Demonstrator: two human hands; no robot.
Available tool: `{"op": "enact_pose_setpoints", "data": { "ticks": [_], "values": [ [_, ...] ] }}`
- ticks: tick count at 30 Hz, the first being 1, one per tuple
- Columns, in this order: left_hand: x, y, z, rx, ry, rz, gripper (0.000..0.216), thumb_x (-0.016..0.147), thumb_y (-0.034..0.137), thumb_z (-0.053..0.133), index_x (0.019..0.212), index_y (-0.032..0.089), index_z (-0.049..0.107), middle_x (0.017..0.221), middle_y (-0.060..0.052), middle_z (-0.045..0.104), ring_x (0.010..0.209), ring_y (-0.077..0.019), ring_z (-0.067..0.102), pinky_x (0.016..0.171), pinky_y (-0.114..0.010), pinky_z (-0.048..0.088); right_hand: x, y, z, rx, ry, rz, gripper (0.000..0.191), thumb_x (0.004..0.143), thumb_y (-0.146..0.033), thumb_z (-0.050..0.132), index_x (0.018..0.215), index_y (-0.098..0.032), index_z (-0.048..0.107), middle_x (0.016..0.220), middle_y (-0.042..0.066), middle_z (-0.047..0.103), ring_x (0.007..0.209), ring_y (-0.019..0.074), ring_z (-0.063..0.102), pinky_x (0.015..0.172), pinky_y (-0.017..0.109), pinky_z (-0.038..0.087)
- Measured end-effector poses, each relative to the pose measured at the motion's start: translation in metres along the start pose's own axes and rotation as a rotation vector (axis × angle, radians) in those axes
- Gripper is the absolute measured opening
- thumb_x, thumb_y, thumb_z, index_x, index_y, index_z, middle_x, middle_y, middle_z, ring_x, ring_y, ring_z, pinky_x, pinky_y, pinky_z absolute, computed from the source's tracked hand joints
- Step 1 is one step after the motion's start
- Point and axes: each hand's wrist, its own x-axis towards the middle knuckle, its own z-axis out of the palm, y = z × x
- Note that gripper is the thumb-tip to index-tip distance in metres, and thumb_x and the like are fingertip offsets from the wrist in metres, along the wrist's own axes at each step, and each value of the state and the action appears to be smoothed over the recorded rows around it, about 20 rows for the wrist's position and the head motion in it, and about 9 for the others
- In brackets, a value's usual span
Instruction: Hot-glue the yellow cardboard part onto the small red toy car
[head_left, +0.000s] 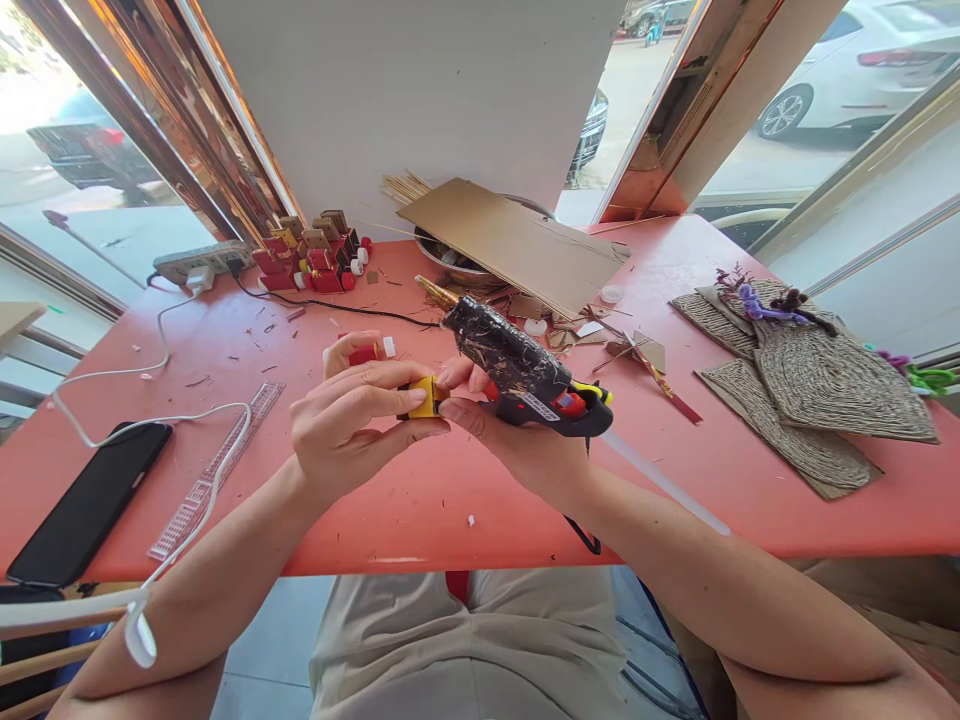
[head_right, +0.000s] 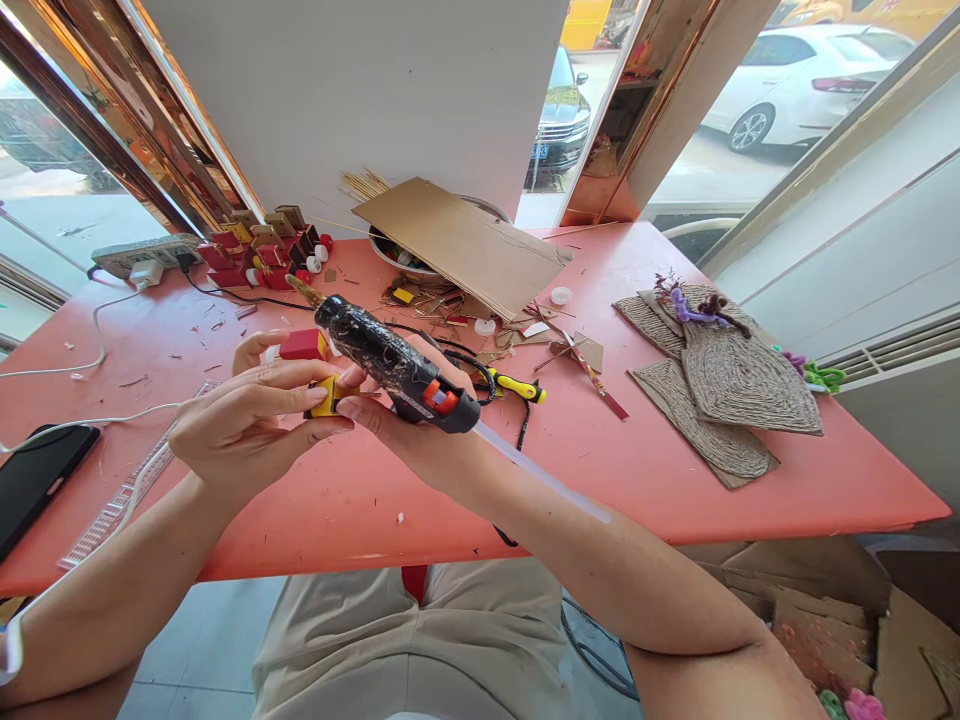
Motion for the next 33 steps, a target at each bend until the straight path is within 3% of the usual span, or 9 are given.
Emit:
{"op": "enact_pose_setpoints", "data": {
  "ticks": [5, 18, 24, 33],
  "values": [
    [0.0006, 0.0002, -0.0004, 0.008, -0.002, -0.005, 0.018, 0.094, 0.030, 0.085, 0.095, 0.029, 0.067, 0.098, 0.003, 0.085, 0.076, -0.0182, 0.082, 0.094, -0.049, 0.064, 0.0002, 0.0000, -0.0011, 0.006, -0.029, -0.006, 0.047, 0.084, -0.059, 0.088, 0.075, -0.026, 0.056, 0.091, 0.001, 0.068, 0.091, 0.0197, 0.073, 0.088, 0.040, 0.066],
    [0.0004, -0.0005, 0.0002, 0.032, 0.014, 0.000, 0.018, 0.094, 0.033, 0.085, 0.096, 0.030, 0.067, 0.097, 0.003, 0.084, 0.076, -0.0180, 0.082, 0.101, -0.052, 0.061, -0.0006, 0.0002, -0.0015, 0.002, -0.040, -0.016, 0.044, 0.086, -0.055, 0.088, 0.077, -0.027, 0.055, 0.092, 0.001, 0.070, 0.098, 0.0219, 0.075, 0.092, 0.043, 0.065],
    [0.0003, -0.0004, 0.0003, 0.015, 0.002, -0.005, 0.017, 0.094, 0.032, 0.084, 0.097, 0.030, 0.067, 0.098, 0.002, 0.085, 0.076, -0.0191, 0.083, 0.099, -0.053, 0.062, -0.0013, 0.0014, -0.0013, 0.004, -0.036, 0.018, 0.047, 0.083, -0.059, 0.089, 0.076, -0.027, 0.055, 0.093, 0.002, 0.072, 0.096, 0.0217, 0.074, 0.089, 0.043, 0.066],
    [-0.0005, -0.0009, 0.0003, 0.036, 0.009, -0.016, 0.018, 0.095, 0.036, 0.084, 0.097, 0.033, 0.066, 0.096, 0.004, 0.086, 0.077, -0.0181, 0.082, 0.094, -0.049, 0.062, -0.0012, 0.0016, -0.0029, 0.013, -0.044, 0.017, 0.042, 0.083, -0.049, 0.091, 0.075, -0.026, 0.056, 0.094, 0.002, 0.071, 0.095, 0.0207, 0.073, 0.088, 0.042, 0.066]
  ]
}}
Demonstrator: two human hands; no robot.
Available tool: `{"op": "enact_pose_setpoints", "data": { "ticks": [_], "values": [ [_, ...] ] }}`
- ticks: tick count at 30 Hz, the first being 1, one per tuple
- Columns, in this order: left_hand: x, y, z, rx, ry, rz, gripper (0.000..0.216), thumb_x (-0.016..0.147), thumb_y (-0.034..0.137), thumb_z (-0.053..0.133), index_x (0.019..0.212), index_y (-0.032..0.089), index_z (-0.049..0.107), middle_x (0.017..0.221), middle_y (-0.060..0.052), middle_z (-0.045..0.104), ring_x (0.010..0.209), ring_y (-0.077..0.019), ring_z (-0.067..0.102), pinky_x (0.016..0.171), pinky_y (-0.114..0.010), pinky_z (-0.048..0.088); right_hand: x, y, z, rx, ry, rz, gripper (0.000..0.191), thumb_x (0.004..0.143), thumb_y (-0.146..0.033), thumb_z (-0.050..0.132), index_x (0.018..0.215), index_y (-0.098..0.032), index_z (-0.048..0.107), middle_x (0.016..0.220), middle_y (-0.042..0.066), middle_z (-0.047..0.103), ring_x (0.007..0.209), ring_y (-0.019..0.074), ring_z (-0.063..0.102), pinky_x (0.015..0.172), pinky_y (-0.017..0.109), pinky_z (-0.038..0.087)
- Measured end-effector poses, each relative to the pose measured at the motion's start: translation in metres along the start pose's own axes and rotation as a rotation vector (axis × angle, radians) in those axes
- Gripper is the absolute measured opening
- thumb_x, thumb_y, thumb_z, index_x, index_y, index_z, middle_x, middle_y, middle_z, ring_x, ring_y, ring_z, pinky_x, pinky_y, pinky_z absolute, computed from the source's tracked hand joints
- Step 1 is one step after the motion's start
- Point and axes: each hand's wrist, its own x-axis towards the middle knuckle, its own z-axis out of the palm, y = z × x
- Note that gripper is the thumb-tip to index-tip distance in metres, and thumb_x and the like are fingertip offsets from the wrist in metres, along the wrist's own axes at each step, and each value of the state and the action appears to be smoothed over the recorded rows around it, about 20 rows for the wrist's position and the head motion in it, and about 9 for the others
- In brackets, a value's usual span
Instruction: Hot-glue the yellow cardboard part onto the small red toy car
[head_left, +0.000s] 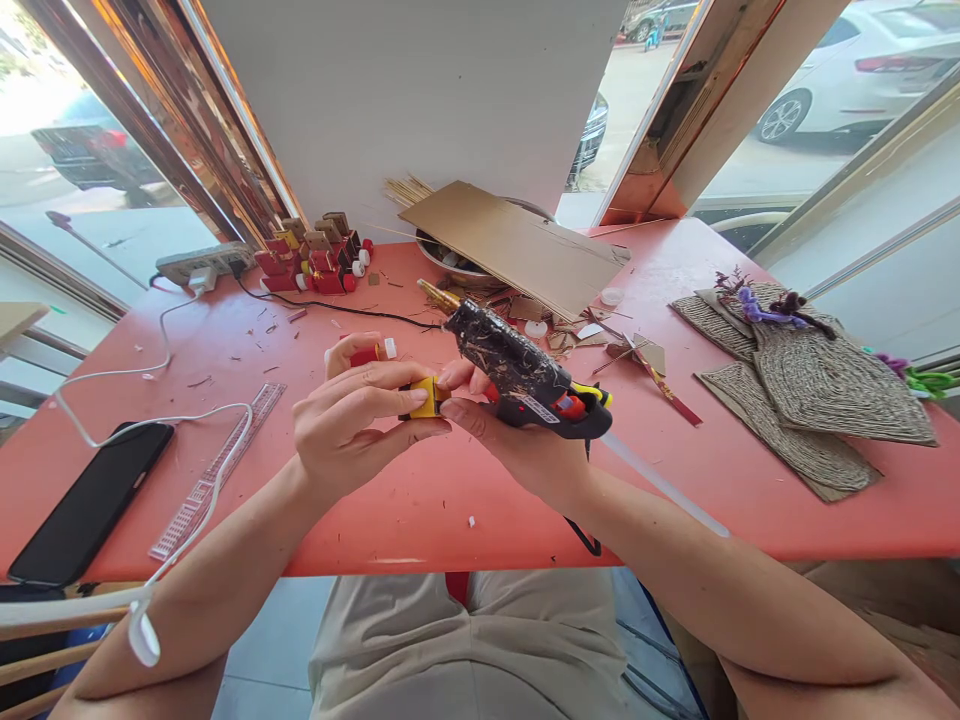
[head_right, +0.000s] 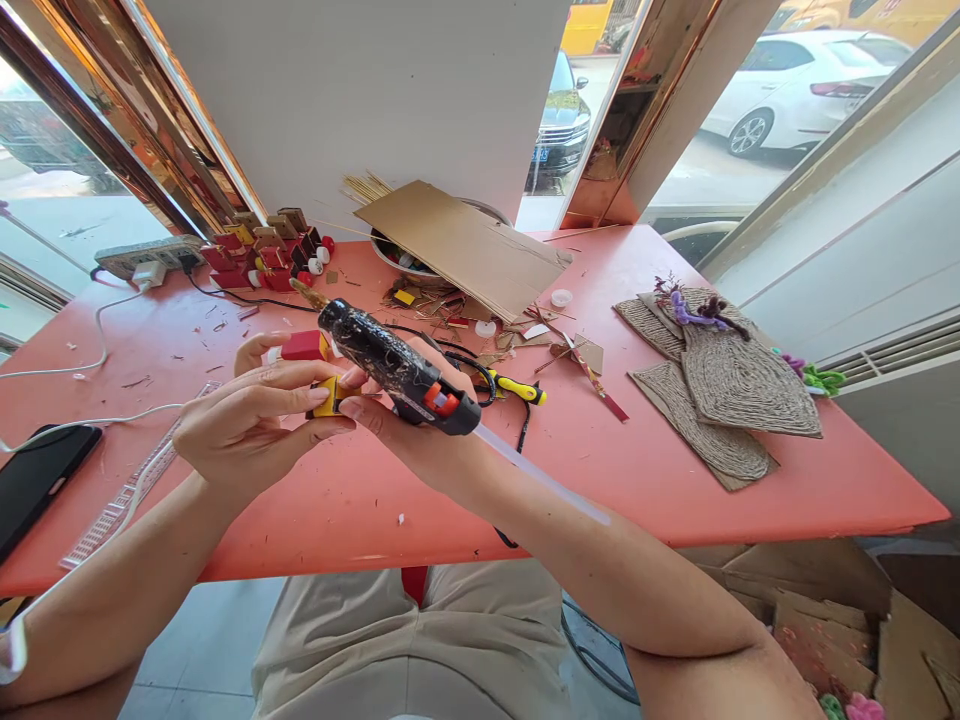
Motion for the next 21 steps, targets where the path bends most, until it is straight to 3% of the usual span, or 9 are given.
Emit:
{"op": "enact_pose_setpoints", "data": {
  "ticks": [8, 21],
  "values": [
    [-0.0009, -0.0001, 0.0001, -0.018, 0.002, -0.020, 0.018, 0.094, 0.035, 0.085, 0.098, 0.033, 0.067, 0.098, 0.004, 0.085, 0.076, -0.0186, 0.082, 0.096, -0.051, 0.062, -0.0001, 0.0015, 0.0017, 0.004, 0.007, 0.014, 0.045, 0.083, -0.054, 0.090, 0.074, -0.027, 0.055, 0.096, 0.003, 0.071, 0.097, 0.0213, 0.073, 0.089, 0.042, 0.066],
    [-0.0041, 0.0004, 0.0050, -0.039, 0.060, -0.071, 0.017, 0.095, 0.040, 0.082, 0.098, 0.033, 0.067, 0.091, 0.005, 0.084, 0.076, -0.0189, 0.082, 0.111, -0.058, 0.056, 0.0016, -0.0060, 0.0006, -0.044, 0.016, 0.002, 0.048, 0.083, -0.063, 0.087, 0.072, -0.027, 0.057, 0.095, 0.003, 0.075, 0.098, 0.0232, 0.075, 0.092, 0.044, 0.065]
  ]
}}
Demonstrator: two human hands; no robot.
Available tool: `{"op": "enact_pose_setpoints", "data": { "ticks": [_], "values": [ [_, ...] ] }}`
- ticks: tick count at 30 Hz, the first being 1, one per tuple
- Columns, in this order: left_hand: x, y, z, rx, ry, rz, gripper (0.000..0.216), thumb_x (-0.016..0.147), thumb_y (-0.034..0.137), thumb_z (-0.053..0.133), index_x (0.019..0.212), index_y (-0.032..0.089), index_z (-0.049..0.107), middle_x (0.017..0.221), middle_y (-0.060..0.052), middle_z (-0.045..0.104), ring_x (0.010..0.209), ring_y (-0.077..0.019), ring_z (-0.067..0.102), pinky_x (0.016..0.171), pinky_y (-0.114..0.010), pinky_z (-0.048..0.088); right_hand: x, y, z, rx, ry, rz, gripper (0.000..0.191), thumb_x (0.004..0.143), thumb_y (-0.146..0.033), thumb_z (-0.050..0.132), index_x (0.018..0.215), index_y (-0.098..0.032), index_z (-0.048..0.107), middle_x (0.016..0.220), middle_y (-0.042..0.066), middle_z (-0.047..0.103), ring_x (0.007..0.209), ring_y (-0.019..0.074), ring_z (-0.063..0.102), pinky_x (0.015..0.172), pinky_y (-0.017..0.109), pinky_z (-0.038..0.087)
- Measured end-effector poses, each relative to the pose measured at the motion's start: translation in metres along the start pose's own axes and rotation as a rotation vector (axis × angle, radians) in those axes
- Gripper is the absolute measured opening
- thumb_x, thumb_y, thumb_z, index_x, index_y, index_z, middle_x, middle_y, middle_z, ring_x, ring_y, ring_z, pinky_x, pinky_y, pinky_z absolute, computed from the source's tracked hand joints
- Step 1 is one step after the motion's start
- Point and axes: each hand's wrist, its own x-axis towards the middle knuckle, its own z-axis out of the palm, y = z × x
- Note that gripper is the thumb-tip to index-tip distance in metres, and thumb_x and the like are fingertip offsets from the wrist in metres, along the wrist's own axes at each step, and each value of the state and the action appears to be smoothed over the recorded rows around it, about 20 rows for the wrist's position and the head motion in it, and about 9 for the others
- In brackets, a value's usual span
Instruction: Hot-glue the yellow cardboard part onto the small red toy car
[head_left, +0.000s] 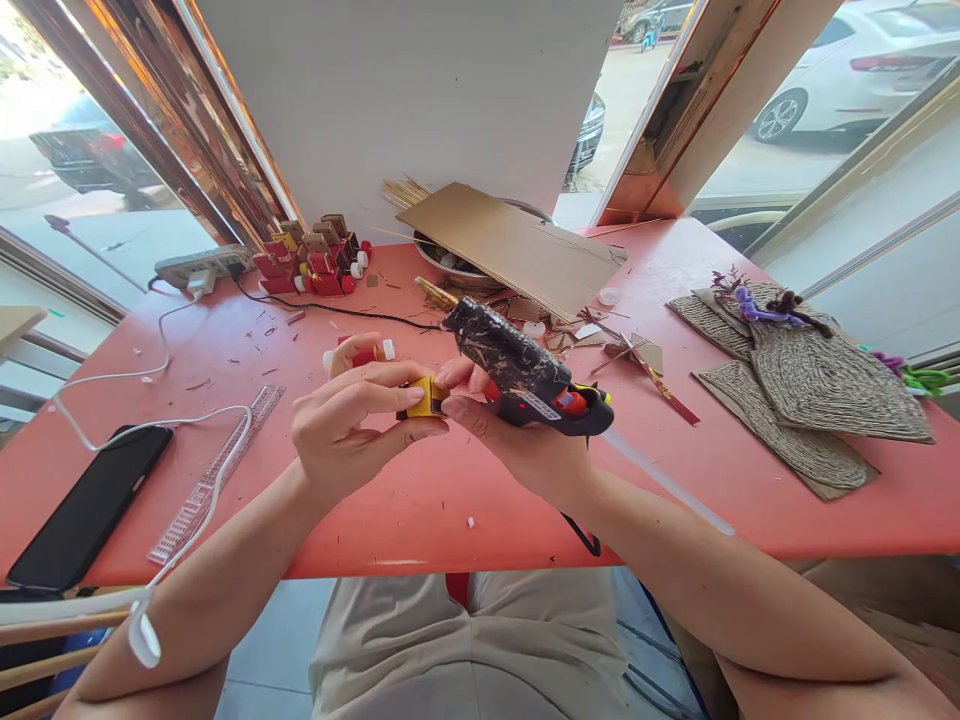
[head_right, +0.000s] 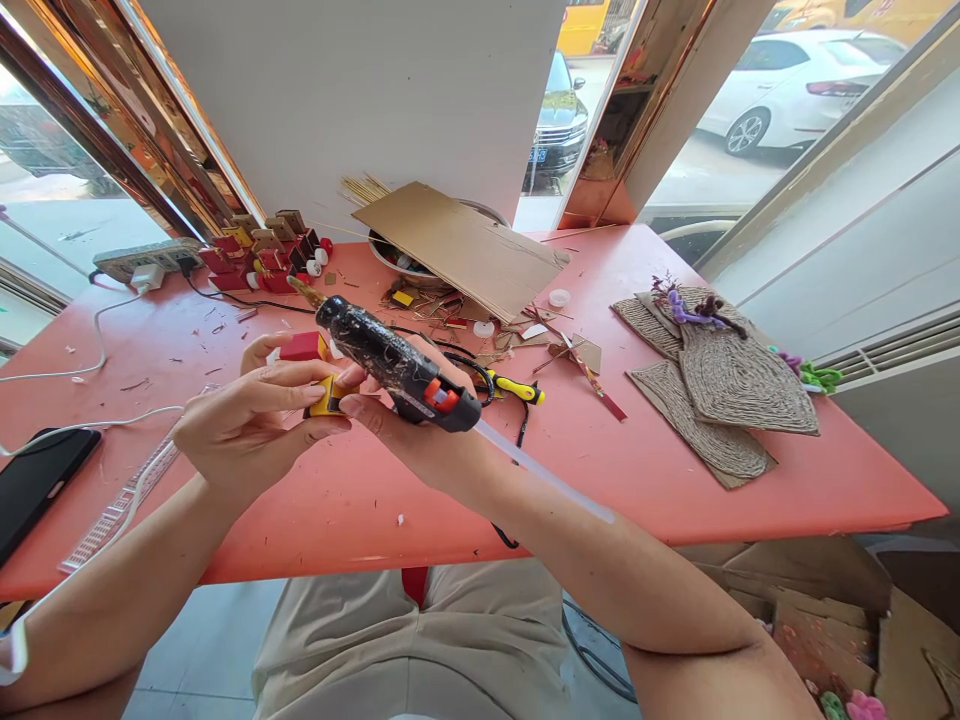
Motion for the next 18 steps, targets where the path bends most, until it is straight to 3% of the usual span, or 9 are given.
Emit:
{"op": "enact_pose_setpoints", "data": {
  "ticks": [4, 11, 18],
  "values": [
    [-0.001, 0.004, 0.002, -0.039, 0.027, -0.044, 0.016, 0.097, 0.040, 0.080, 0.099, 0.032, 0.066, 0.089, 0.006, 0.082, 0.078, -0.0192, 0.082, 0.119, -0.062, 0.050, 0.004, -0.007, -0.005, -0.006, 0.006, -0.042, 0.047, 0.087, -0.063, 0.084, 0.070, -0.028, 0.057, 0.092, 0.002, 0.077, 0.096, 0.0227, 0.074, 0.093, 0.045, 0.064],
    [-0.003, 0.001, 0.006, 0.008, 0.003, 0.019, 0.027, 0.088, 0.039, 0.090, 0.099, 0.030, 0.067, 0.093, 0.004, 0.086, 0.077, -0.0197, 0.081, 0.117, -0.061, 0.052, 0.014, 0.004, -0.015, 0.057, 0.162, 0.062, 0.050, 0.071, -0.057, 0.097, 0.078, -0.028, 0.056, 0.085, -0.001, 0.072, 0.093, 0.0220, 0.071, 0.087, 0.042, 0.061],
    [0.000, 0.001, 0.005, 0.008, -0.033, 0.026, 0.025, 0.090, 0.031, 0.088, 0.097, 0.030, 0.064, 0.097, 0.003, 0.086, 0.078, -0.0198, 0.082, 0.115, -0.060, 0.054, 0.017, 0.002, -0.013, 0.218, -0.016, 0.307, 0.063, 0.055, -0.065, 0.102, 0.080, -0.027, 0.057, 0.079, -0.001, 0.069, 0.092, 0.0238, 0.074, 0.081, 0.040, 0.061]
  ]
}}
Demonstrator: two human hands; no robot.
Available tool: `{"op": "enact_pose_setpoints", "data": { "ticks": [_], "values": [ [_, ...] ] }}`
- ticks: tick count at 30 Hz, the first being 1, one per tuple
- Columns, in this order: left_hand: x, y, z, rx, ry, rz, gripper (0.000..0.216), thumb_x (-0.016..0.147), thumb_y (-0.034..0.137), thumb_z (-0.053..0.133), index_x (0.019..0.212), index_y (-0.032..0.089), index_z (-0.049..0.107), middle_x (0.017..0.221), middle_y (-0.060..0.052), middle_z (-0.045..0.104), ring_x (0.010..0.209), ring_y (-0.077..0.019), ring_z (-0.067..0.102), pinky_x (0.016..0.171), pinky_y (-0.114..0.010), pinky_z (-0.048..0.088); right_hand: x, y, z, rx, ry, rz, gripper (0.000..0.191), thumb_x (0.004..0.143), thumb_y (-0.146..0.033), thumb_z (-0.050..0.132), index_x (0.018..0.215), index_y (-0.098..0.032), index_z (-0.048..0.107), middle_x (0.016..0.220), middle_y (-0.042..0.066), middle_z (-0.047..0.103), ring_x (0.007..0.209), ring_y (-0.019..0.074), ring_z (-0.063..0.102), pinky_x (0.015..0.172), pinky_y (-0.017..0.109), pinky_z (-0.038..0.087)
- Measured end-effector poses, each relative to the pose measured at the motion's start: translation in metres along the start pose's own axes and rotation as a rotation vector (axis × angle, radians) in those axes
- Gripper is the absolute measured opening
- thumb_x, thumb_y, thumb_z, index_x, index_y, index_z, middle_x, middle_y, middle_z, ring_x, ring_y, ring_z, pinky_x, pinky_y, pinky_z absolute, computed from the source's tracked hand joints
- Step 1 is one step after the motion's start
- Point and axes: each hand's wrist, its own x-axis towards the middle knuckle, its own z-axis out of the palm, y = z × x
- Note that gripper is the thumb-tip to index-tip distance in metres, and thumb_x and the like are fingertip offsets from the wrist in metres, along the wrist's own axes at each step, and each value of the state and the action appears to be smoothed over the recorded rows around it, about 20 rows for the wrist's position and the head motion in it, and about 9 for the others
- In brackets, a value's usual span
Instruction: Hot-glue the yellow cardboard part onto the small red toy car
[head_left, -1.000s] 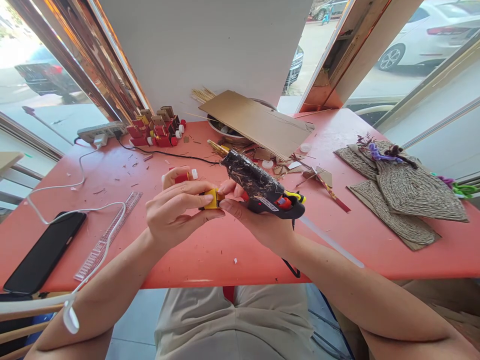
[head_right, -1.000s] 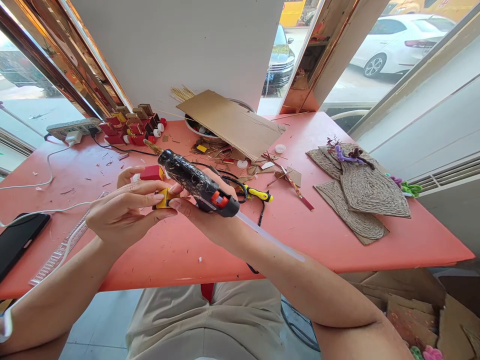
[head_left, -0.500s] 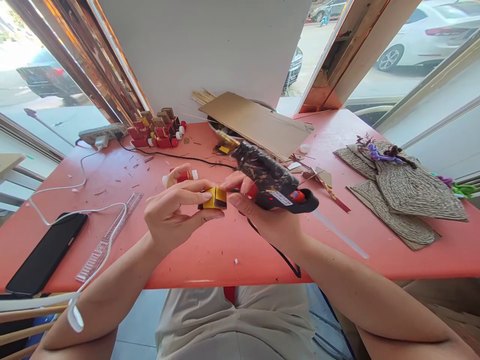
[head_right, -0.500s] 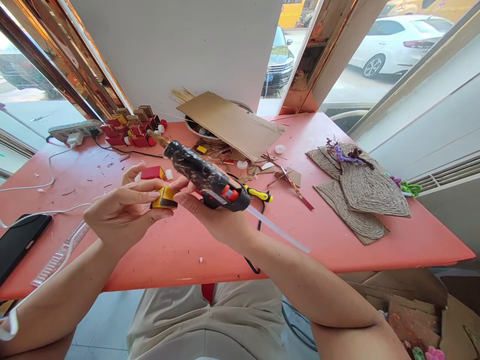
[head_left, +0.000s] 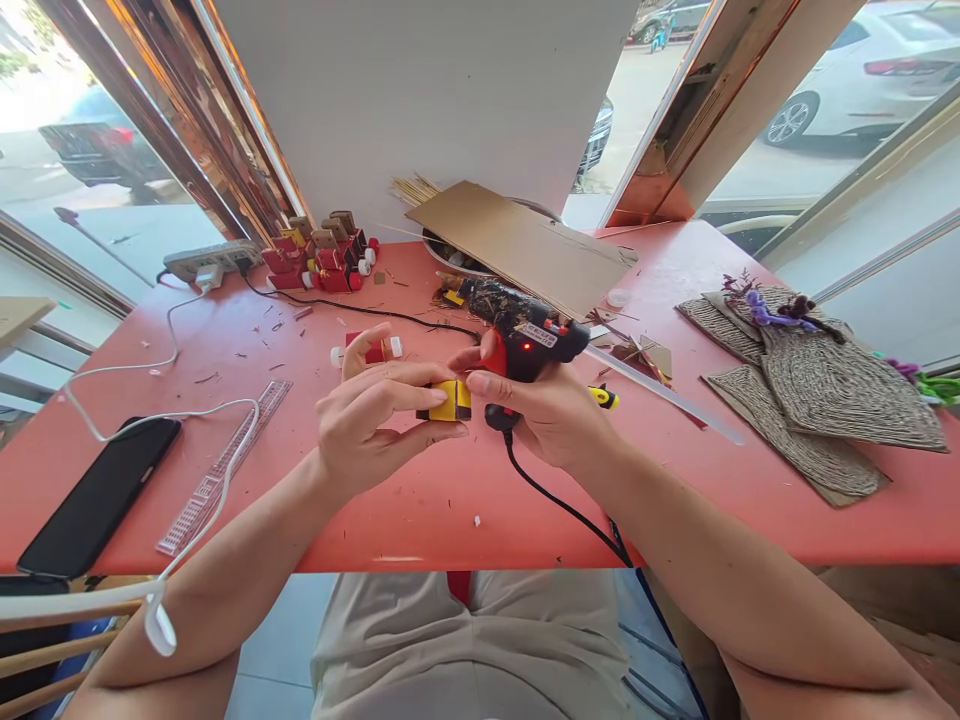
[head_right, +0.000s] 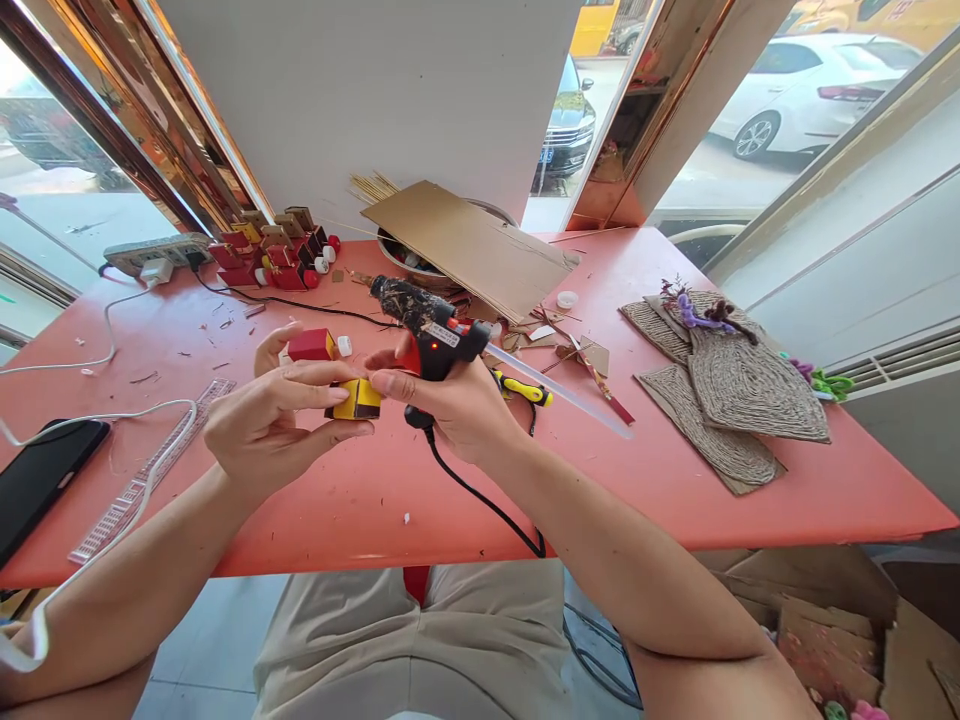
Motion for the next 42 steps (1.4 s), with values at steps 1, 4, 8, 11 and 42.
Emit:
{"op": "enact_pose_setpoints", "data": {
  "ticks": [1, 4, 8, 11, 42],
  "values": [
    [0.001, 0.000, 0.000, -0.001, -0.007, 0.001, 0.023, 0.091, 0.031, 0.087, 0.097, 0.031, 0.065, 0.097, 0.003, 0.086, 0.078, -0.0201, 0.082, 0.114, -0.060, 0.055, -0.001, 0.000, 0.001, 0.012, -0.019, 0.018, 0.064, 0.055, -0.065, 0.102, 0.079, -0.027, 0.056, 0.079, -0.002, 0.068, 0.090, 0.0235, 0.074, 0.079, 0.038, 0.061],
    [0.003, 0.001, -0.001, -0.003, -0.021, 0.017, 0.020, 0.094, 0.032, 0.084, 0.097, 0.031, 0.065, 0.096, 0.002, 0.087, 0.078, -0.0205, 0.083, 0.110, -0.060, 0.059, -0.002, 0.001, 0.003, 0.019, -0.043, 0.044, 0.063, 0.056, -0.065, 0.102, 0.077, -0.026, 0.056, 0.077, -0.002, 0.066, 0.088, 0.0221, 0.073, 0.075, 0.035, 0.059],
    [0.005, 0.002, -0.002, 0.013, -0.018, 0.041, 0.018, 0.097, 0.033, 0.082, 0.096, 0.031, 0.064, 0.095, 0.001, 0.087, 0.079, -0.0215, 0.084, 0.108, -0.061, 0.061, -0.001, 0.003, 0.002, 0.004, -0.036, 0.048, 0.063, 0.053, -0.060, 0.104, 0.075, -0.025, 0.056, 0.074, -0.004, 0.060, 0.087, 0.0215, 0.071, 0.075, 0.034, 0.058],
    [0.006, 0.003, -0.002, 0.031, -0.023, 0.044, 0.017, 0.098, 0.031, 0.080, 0.095, 0.032, 0.063, 0.095, 0.001, 0.087, 0.078, -0.0209, 0.084, 0.109, -0.061, 0.061, 0.000, 0.004, -0.001, -0.005, -0.048, 0.054, 0.060, 0.054, -0.054, 0.105, 0.078, -0.025, 0.059, 0.075, -0.004, 0.060, 0.087, 0.0211, 0.069, 0.076, 0.035, 0.057],
    [-0.003, -0.012, 0.008, 0.351, -0.002, -0.099, 0.020, 0.093, 0.031, 0.078, 0.106, 0.032, 0.062, 0.091, 0.005, 0.084, 0.079, -0.0225, 0.081, 0.127, -0.061, 0.040, -0.001, 0.022, 0.015, -0.019, 0.198, 0.076, 0.061, 0.045, -0.054, 0.103, 0.074, -0.025, 0.058, 0.082, -0.001, 0.071, 0.079, 0.0187, 0.063, 0.065, 0.031, 0.050]
  ]
}}
